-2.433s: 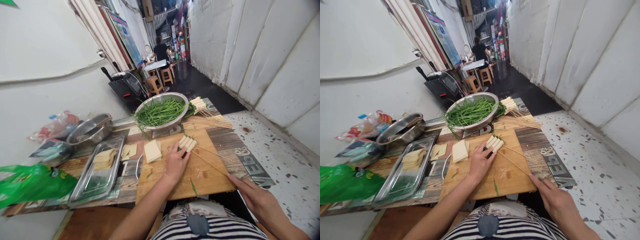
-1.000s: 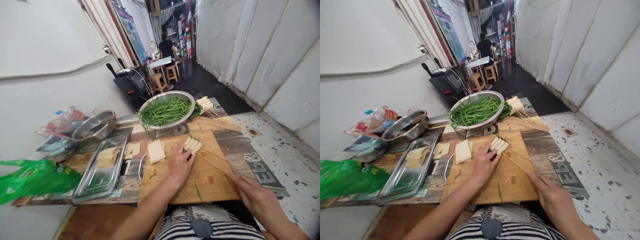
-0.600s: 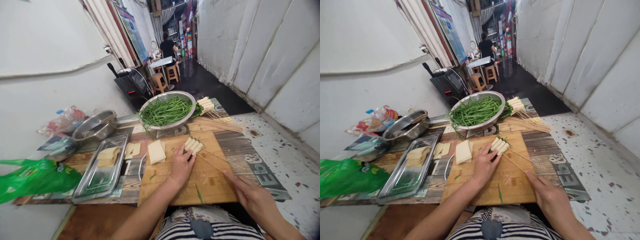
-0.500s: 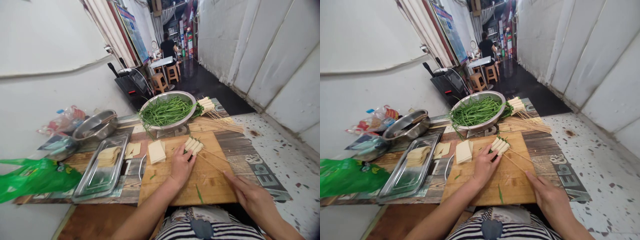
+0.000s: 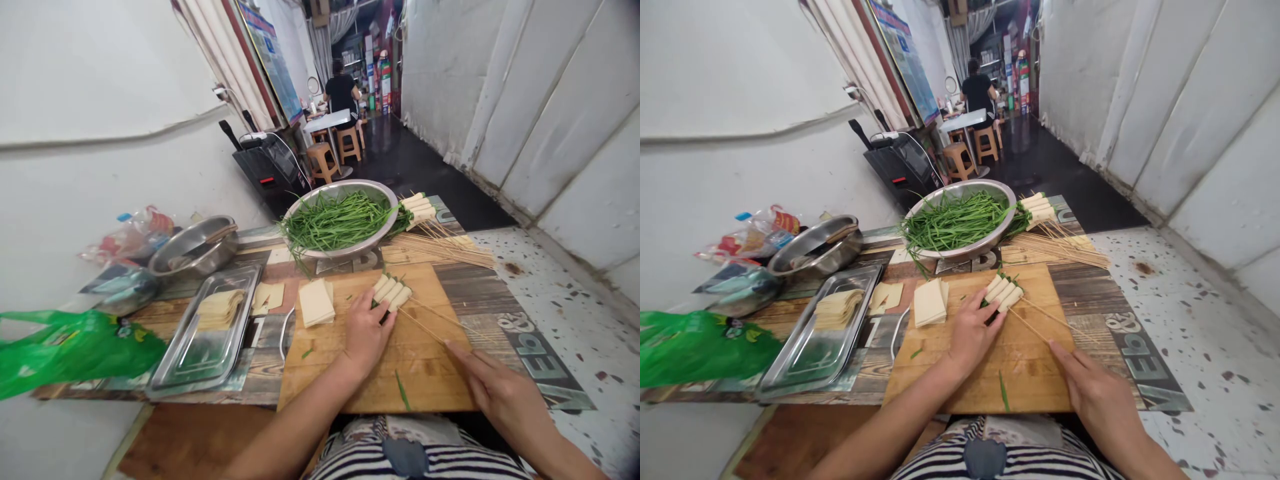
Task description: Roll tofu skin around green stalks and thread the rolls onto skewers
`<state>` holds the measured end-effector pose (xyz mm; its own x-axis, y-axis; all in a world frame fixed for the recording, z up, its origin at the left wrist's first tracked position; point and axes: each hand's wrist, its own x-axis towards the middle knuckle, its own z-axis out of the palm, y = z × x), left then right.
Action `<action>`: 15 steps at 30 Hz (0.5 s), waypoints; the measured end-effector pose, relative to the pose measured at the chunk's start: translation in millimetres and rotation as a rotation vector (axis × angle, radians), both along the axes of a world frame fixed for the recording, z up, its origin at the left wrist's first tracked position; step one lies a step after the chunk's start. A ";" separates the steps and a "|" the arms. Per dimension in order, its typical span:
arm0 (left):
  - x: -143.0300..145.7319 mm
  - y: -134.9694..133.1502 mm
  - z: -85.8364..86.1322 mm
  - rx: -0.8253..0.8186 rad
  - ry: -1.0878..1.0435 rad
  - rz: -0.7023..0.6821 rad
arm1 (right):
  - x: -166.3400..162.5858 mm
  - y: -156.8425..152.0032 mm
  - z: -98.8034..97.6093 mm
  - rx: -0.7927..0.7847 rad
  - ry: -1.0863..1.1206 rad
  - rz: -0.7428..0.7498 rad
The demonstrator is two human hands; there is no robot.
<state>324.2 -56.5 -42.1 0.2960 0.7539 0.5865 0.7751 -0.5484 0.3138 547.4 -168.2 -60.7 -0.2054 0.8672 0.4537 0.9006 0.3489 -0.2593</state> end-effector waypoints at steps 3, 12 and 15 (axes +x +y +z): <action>-0.1 0.0 -0.8 -0.004 -0.003 0.003 | -0.5 2.2 2.1 0.005 -0.013 0.003; 0.1 -0.3 1.7 -0.028 0.003 0.001 | -3.3 8.3 4.9 0.031 -0.041 0.011; 0.6 -0.5 2.1 -0.025 0.004 -0.003 | -3.9 10.1 2.6 0.027 -0.041 -0.001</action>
<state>324.8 -57.0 -40.0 0.3007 0.7676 0.5660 0.7749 -0.5426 0.3242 543.5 -158.1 -58.1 -0.2233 0.8547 0.4686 0.9106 0.3544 -0.2125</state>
